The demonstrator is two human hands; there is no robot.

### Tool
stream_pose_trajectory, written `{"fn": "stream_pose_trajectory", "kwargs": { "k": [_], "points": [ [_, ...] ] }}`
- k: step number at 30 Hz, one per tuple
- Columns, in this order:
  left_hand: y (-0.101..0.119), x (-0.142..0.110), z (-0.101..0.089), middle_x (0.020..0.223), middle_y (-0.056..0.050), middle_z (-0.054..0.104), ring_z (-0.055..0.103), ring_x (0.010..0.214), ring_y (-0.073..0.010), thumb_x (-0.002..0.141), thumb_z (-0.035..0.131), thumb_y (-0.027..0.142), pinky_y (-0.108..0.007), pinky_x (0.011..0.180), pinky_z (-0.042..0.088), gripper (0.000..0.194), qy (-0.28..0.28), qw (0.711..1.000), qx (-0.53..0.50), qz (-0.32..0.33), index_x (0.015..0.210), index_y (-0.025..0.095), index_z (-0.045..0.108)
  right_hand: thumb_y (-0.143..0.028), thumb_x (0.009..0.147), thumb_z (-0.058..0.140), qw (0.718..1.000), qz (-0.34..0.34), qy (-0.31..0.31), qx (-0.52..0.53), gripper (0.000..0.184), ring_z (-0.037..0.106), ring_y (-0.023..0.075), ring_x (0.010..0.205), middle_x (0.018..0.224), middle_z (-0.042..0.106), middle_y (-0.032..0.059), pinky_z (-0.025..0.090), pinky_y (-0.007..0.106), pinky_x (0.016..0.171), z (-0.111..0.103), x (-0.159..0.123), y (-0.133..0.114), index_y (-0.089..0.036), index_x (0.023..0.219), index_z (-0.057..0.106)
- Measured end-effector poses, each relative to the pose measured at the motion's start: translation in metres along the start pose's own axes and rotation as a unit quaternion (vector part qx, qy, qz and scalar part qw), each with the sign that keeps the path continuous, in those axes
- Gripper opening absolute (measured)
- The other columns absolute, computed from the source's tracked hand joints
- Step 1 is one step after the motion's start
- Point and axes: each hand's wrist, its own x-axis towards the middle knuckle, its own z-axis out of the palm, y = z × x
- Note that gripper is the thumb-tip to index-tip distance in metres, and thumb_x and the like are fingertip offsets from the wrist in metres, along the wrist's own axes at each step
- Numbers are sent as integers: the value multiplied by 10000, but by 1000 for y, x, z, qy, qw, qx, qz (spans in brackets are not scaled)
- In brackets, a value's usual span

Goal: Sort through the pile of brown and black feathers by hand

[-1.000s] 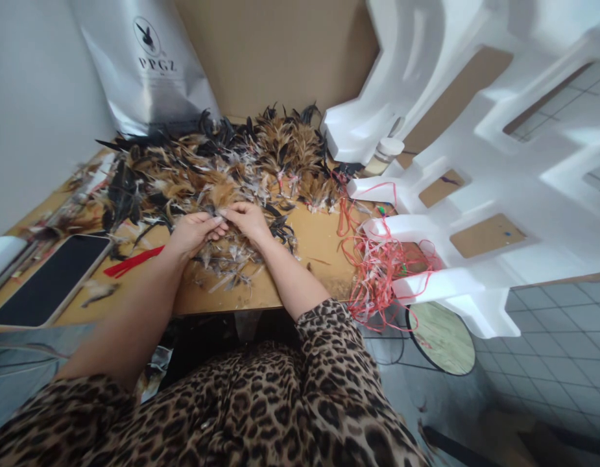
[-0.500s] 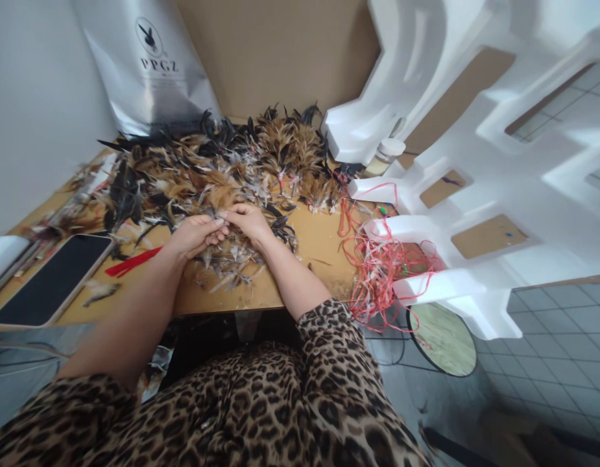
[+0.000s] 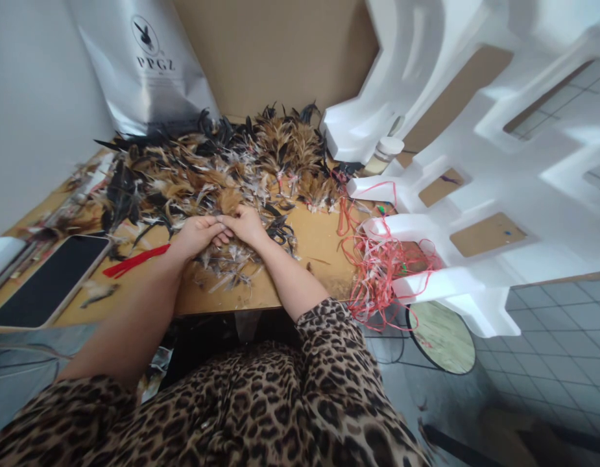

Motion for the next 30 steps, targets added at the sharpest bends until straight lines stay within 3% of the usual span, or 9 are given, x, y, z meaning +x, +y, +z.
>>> {"fn": "stream_pose_trajectory", "kwargs": {
  "k": [9,16,24,30],
  "points": [
    [0,-1,-5,745,-117,711,639,604,-132,678,708,379,-213,560,500,292,-35,996,-70,-31,775,103,724,-355,599,696,997,34,-8,66,261,442,59,562,591,539,-40,362,196,572,-7,0,-9,-126,640,576],
    [1,-3,-7,735,-131,716,628,552,-115,646,744,315,-202,542,497,220,-43,990,-100,-85,713,107,724,-352,577,722,996,56,-20,69,276,419,51,534,563,534,-46,333,191,532,-6,-3,-13,-122,602,572],
    [-5,0,-9,680,-104,702,615,518,-90,651,751,240,-161,522,495,153,-48,982,-146,-108,687,100,703,-347,572,736,995,57,-14,80,275,451,56,563,594,553,-40,354,193,563,-4,-3,-9,-121,622,588],
    [-5,-1,-10,684,-107,701,627,525,-89,682,725,179,-150,519,495,114,-33,981,-148,-123,703,75,681,-427,589,731,995,60,-36,72,344,409,46,507,534,511,-53,319,188,504,-4,-3,-9,-124,618,571]
  ]
}}
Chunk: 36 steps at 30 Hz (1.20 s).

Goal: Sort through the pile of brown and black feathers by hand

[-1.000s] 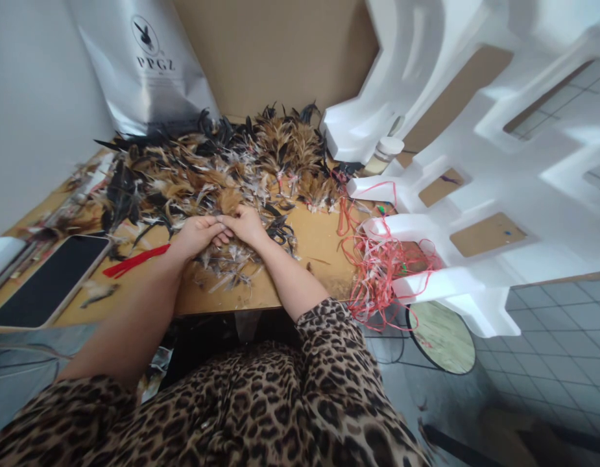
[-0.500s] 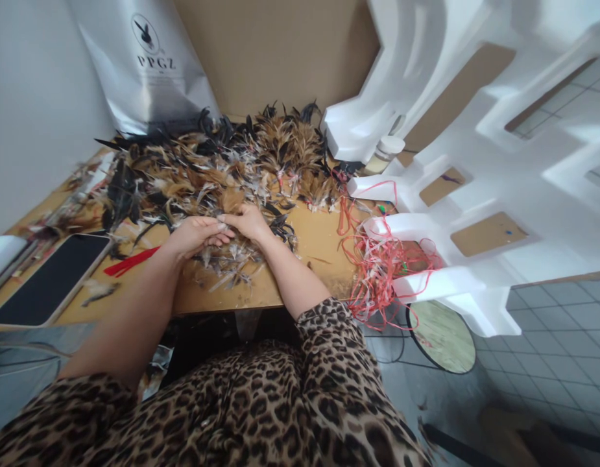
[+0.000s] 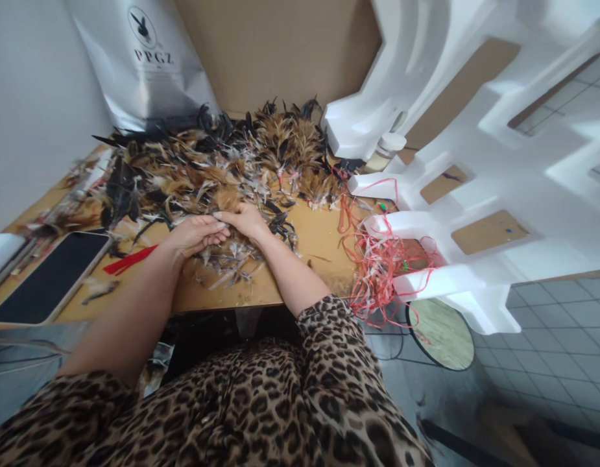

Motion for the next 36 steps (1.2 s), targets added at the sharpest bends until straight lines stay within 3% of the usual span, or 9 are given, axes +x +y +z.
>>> {"fn": "stream_pose_trajectory", "kwargs": {
  "k": [6,12,15,20,27,30,32,34,36],
  "points": [
    [5,0,1,775,-126,719,674,618,-118,719,691,140,-148,533,507,120,55,994,-88,15,810,64,676,-406,609,723,998,-49,16,29,357,529,74,608,702,628,-12,434,211,616,-3,3,-3,-143,834,632],
    [6,2,0,694,-104,703,676,626,-116,734,663,106,-142,546,510,81,59,991,-120,29,799,60,675,-350,685,665,983,-138,63,-102,232,561,96,693,768,653,18,458,232,700,1,1,-1,-140,784,661],
    [5,2,0,691,-107,702,668,609,-109,724,684,134,-142,556,509,100,54,993,-101,30,793,62,675,-346,675,674,990,-95,64,-83,229,548,87,653,718,644,7,448,221,663,3,2,1,-132,758,661],
    [4,0,1,717,-111,708,657,578,-104,716,699,158,-150,544,509,127,44,996,-73,20,803,68,680,-338,606,727,997,-13,51,57,251,527,65,586,663,627,-19,433,202,613,4,6,8,-137,727,639],
    [2,0,1,696,-105,700,650,561,-103,730,682,153,-151,525,507,88,36,997,-70,13,764,72,677,-340,602,732,996,-2,29,88,251,523,65,581,648,610,-34,438,201,605,4,9,15,-148,715,617],
    [4,0,0,704,-111,702,662,585,-115,733,677,152,-154,524,507,87,47,996,-79,21,767,71,679,-373,660,688,998,-32,30,35,252,542,85,626,689,622,-14,455,223,644,3,8,14,-149,760,629],
    [7,0,0,714,-108,706,671,619,-119,746,655,132,-157,548,514,66,65,992,-105,32,769,75,681,-381,695,662,994,-93,26,-46,269,563,105,694,772,643,12,465,244,698,3,5,10,-148,827,642],
    [9,0,-1,754,-109,714,680,665,-123,758,630,112,-177,603,531,64,81,987,-134,37,781,80,682,-366,711,657,971,-175,14,-164,300,575,134,808,892,651,41,460,266,775,3,0,5,-150,919,644],
    [10,0,-2,815,-117,721,689,727,-140,759,623,100,-223,670,547,71,82,985,-151,29,795,87,682,-337,735,645,927,-245,3,-285,327,564,160,915,986,636,62,435,281,839,3,-4,1,-152,1003,628]
  ]
}}
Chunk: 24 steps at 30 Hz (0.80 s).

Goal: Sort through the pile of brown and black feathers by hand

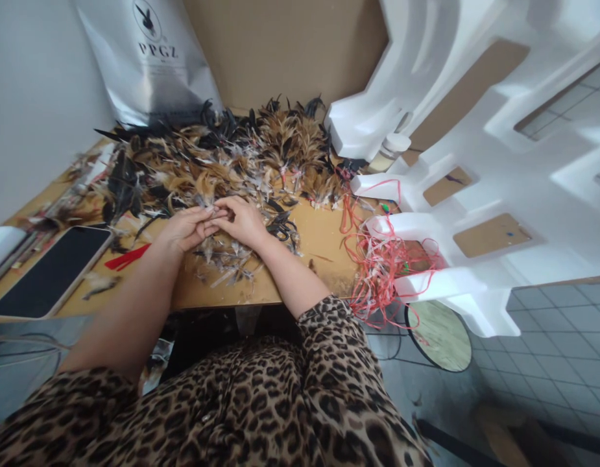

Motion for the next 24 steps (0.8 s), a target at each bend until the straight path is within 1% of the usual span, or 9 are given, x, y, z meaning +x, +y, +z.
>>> {"fn": "stream_pose_trajectory", "kwargs": {
  "k": [2,6,10,14,15,17,20,22,24],
  "points": [
    [0,0,-1,851,-121,722,692,778,-161,748,632,93,-268,719,552,65,-4,1000,-4,-17,792,93,681,-313,776,605,995,-38,-16,-96,311,551,177,957,1014,624,73,409,292,862,-2,-2,-3,-150,1040,609],
    [-2,0,-1,825,-106,720,690,761,-167,730,652,92,-307,746,552,60,-10,999,-4,-47,783,95,680,-333,843,518,981,-29,-36,-188,245,550,183,906,961,627,63,382,297,837,-1,-2,-4,-161,998,601],
    [-1,-1,1,790,-103,716,686,727,-149,741,644,101,-271,724,546,53,-11,999,5,-30,777,83,678,-349,852,508,981,-16,-27,-191,238,542,178,901,943,625,60,361,285,834,-2,-2,-8,-164,974,597],
    [5,-2,-1,853,-118,717,687,794,-143,769,628,134,-230,743,528,66,19,999,-8,42,799,90,668,-322,815,555,990,-4,-10,-144,193,526,159,859,902,609,58,366,262,787,-9,-1,-14,-151,886,612],
    [7,-2,-3,872,-115,717,686,818,-143,777,625,145,-224,746,524,64,31,998,-15,57,802,99,663,-309,800,571,992,1,-32,-119,171,523,148,821,866,607,47,369,252,761,-10,-1,-15,-150,842,618],
    [9,0,-6,892,-102,718,684,840,-138,788,617,156,-204,723,518,55,52,996,-26,70,806,117,651,-273,768,598,989,9,-133,-60,128,514,117,725,776,600,14,368,229,702,-12,-2,-18,-149,774,628],
    [10,2,-8,888,-88,719,685,811,-124,800,606,160,-178,665,509,53,64,995,-29,71,819,126,642,-203,737,614,953,-14,-303,-24,78,499,88,650,730,595,-13,347,209,645,-11,-4,-25,-155,782,654],
    [10,2,-8,881,-86,720,685,790,-118,802,605,160,-172,651,508,54,67,995,-31,70,818,122,640,-160,733,602,934,-50,-349,-54,130,504,95,688,788,599,-2,341,214,647,-8,-7,-31,-170,844,669],
    [10,1,-7,880,-86,721,684,783,-116,800,609,157,-170,647,508,49,67,995,-33,69,812,119,638,-139,736,586,925,-75,-359,-96,211,512,118,768,862,593,16,342,226,665,-3,-10,-34,-196,920,672]
  ]
}}
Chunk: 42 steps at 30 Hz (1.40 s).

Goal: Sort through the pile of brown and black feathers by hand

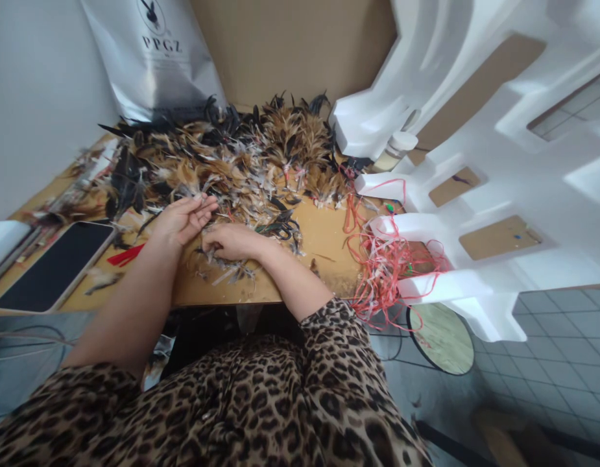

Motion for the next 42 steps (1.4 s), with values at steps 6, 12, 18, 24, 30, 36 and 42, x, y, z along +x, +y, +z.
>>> {"fn": "stream_pose_trajectory", "kwargs": {
  "k": [6,12,18,24,30,36,42],
  "points": [
    [0,0,0,840,-78,721,680,733,-109,807,589,144,-166,615,506,62,-14,1000,-4,0,812,118,645,-191,798,554,998,1,68,13,138,518,141,877,908,583,44,377,247,754,13,8,5,-180,842,684],
    [0,-1,1,826,-65,717,668,689,-99,779,614,149,-192,652,517,52,-26,1000,-1,4,803,125,654,-281,774,587,925,100,174,324,156,506,77,579,692,610,-5,398,210,590,-1,4,23,-128,793,610],
    [-2,-7,8,763,-87,714,657,645,-106,696,696,176,-168,594,490,76,-26,992,114,47,735,112,681,-318,736,603,914,154,238,289,204,455,62,523,617,600,-18,355,194,540,-14,-4,38,-117,762,633],
    [-8,-6,9,647,-79,699,617,552,-110,681,710,208,-182,533,471,80,-46,954,279,103,658,132,701,-319,775,556,952,166,241,86,243,498,84,597,636,614,-2,343,214,603,-17,-7,40,-119,708,677],
    [-11,-5,5,672,-95,702,614,554,-117,700,694,269,-216,560,487,139,-103,934,331,87,682,133,713,-224,761,548,952,158,261,31,158,530,107,703,746,632,23,370,225,686,-19,-8,38,-128,729,669],
    [-11,-8,8,641,-96,687,616,542,-136,655,729,266,-241,561,491,146,-100,944,313,35,629,130,684,-215,770,539,950,149,273,19,153,529,121,757,804,622,43,386,241,746,-18,-7,41,-127,764,664],
    [-9,-9,9,568,-83,659,574,469,-107,692,698,219,-201,492,459,145,-122,937,326,39,590,119,675,-247,772,561,945,142,293,32,157,535,121,745,801,631,39,391,242,737,-17,-5,39,-135,747,668]
  ]
}}
